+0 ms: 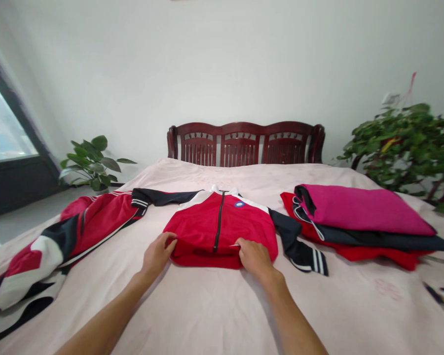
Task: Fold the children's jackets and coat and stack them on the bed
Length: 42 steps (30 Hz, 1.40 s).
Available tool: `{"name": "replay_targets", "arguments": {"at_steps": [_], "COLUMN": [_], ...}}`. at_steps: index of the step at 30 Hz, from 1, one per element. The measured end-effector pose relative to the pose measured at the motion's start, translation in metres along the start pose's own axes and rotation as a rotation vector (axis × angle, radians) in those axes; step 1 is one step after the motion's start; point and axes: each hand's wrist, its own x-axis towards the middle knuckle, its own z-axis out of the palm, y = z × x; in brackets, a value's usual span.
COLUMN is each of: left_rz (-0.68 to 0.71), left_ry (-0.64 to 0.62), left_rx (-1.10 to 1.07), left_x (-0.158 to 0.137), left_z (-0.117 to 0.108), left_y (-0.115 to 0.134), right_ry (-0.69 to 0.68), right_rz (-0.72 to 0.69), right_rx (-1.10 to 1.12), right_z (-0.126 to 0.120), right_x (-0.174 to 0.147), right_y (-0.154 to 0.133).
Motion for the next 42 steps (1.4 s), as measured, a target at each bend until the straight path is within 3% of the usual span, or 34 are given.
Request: {"name": "replay_targets", "arguments": {"at_steps": [3,6,8,14,19,21,25,26,28,30,32,36,38,42], "left_rz": [0.307,0.679,0.812,0.630,0.644,0.738,0.887,0.897,0.913,0.935,0.956,1.011,1.039,0.998], "left_ry": [0.142,-0.036,-0.150,-0.232,-0.275,-0.247,-0.157,-0.138,-0.098,-0.046,-0.005,-0.011,-0.052,-0.144], "left_rx": [0.093,0.105,0.131,0.346,0.391,0.366,0.339,0.333,0.309,0.273,0.237,0.200,0.208,0.262], "left_x": [-0.017,-0.037,-0.045,-0.030,-0.026,-0.038,-0.068,-0.073,-0.078,-0.078,-0.076,-0.078,-0.083,-0.092], "left_z": [0.003,0.011,0.020,0.051,0.045,0.036,0.025,0.025,0.028,0.033,0.037,0.037,0.034,0.022], "left_y": [0.014,0.030,0.039,0.063,0.074,0.072,0.056,0.052,0.046,0.043,0.041,0.039,0.039,0.044], "right_ry": [-0.028,-0.035,-0.017,0.089,0.227,0.094,-0.431,-0.482,-0.406,-0.217,-0.133,-0.240,-0.202,-0.172], "right_rz": [0.069,0.088,0.095,0.082,0.078,-0.029,-0.312,-0.332,-0.290,-0.237,-0.247,-0.323,-0.305,-0.216], "right_rx": [-0.032,-0.025,-0.026,0.167,0.304,0.374,0.544,0.570,0.587,0.527,0.378,0.048,-0.038,-0.086], "right_z": [0.001,0.004,0.006,0.008,-0.002,-0.007,-0.017,-0.019,-0.020,-0.015,-0.002,0.036,0.050,0.052], "right_x": [0.009,0.013,0.014,0.019,0.016,0.012,0.024,0.034,0.061,0.088,0.107,0.118,0.118,0.124], "right_y": [0.001,0.003,0.005,0.008,0.003,0.005,0.021,0.024,0.026,0.019,0.005,-0.024,-0.029,-0.031]}}
